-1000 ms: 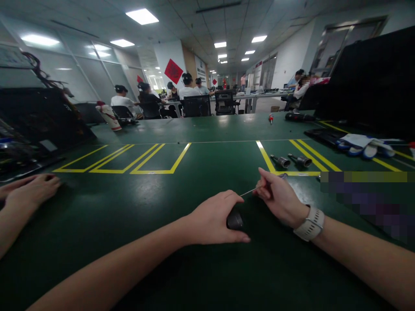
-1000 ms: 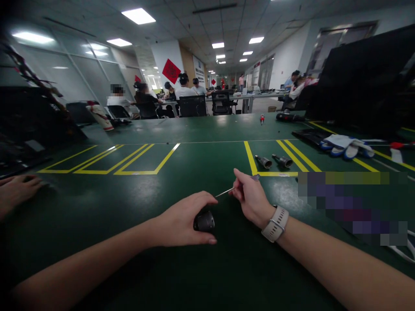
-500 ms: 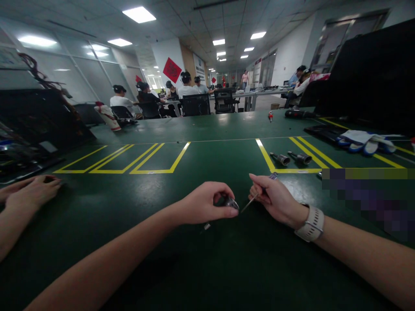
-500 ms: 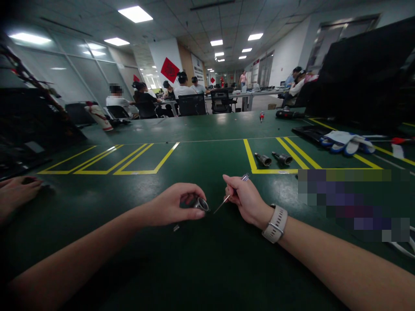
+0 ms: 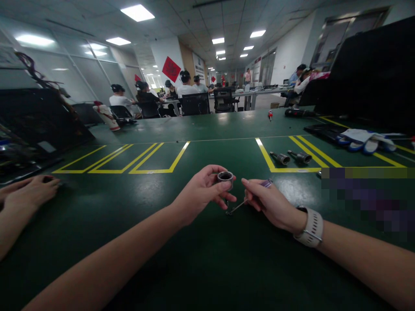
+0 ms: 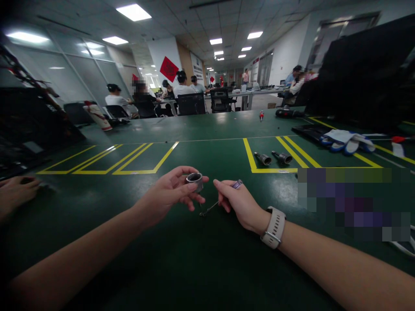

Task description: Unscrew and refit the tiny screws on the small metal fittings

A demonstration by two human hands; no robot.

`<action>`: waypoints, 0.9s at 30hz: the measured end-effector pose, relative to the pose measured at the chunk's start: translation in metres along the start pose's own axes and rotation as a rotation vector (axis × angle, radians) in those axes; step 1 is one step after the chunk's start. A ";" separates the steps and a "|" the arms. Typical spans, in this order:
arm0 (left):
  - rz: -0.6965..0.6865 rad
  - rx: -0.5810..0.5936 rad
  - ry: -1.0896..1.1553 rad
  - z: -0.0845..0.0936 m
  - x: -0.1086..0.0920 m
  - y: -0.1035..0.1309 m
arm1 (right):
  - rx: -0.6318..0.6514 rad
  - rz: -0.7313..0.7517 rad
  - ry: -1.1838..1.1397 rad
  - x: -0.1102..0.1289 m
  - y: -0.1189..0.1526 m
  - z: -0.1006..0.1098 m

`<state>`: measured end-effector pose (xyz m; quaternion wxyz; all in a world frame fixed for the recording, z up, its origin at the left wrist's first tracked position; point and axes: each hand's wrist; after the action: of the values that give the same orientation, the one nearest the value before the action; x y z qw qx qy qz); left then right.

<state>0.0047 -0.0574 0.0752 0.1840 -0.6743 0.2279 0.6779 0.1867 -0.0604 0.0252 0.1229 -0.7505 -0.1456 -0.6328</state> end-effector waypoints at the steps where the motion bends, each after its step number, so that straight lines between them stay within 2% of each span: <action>1: -0.005 -0.002 0.022 -0.001 -0.002 0.002 | 0.002 -0.005 0.018 0.000 0.000 -0.001; 6: 0.020 -0.052 0.110 -0.005 -0.007 0.008 | -0.002 -0.036 0.124 0.011 0.002 -0.006; 11: 0.045 -0.106 0.192 -0.009 -0.009 0.010 | 0.088 -0.067 0.426 0.030 0.013 -0.014; 17: 0.048 -0.186 0.192 -0.012 -0.009 0.011 | 0.086 0.030 0.284 0.029 0.021 -0.016; 20: 0.062 -0.220 0.154 -0.014 -0.009 0.011 | 0.064 0.144 0.151 0.033 0.025 -0.013; 23: 0.084 -0.219 0.142 -0.016 -0.007 0.010 | 0.023 0.270 0.118 0.041 0.029 -0.012; 25: 0.099 -0.214 0.144 -0.017 -0.005 0.010 | 0.031 0.271 0.166 0.045 0.029 -0.011; 27: 0.107 -0.220 0.143 -0.017 -0.003 0.009 | 0.072 0.201 0.234 0.045 0.026 -0.010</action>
<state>0.0140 -0.0743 0.0792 0.0557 -0.7240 0.2002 0.6577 0.1949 -0.0855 0.0715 0.2287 -0.6773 -0.0770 -0.6950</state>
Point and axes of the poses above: each hand's wrist, its own y-axis away from the middle knuckle, its own z-axis out of the back of the hand, x = y × z, and after that the axes turned 6 degrees about x, right-handed
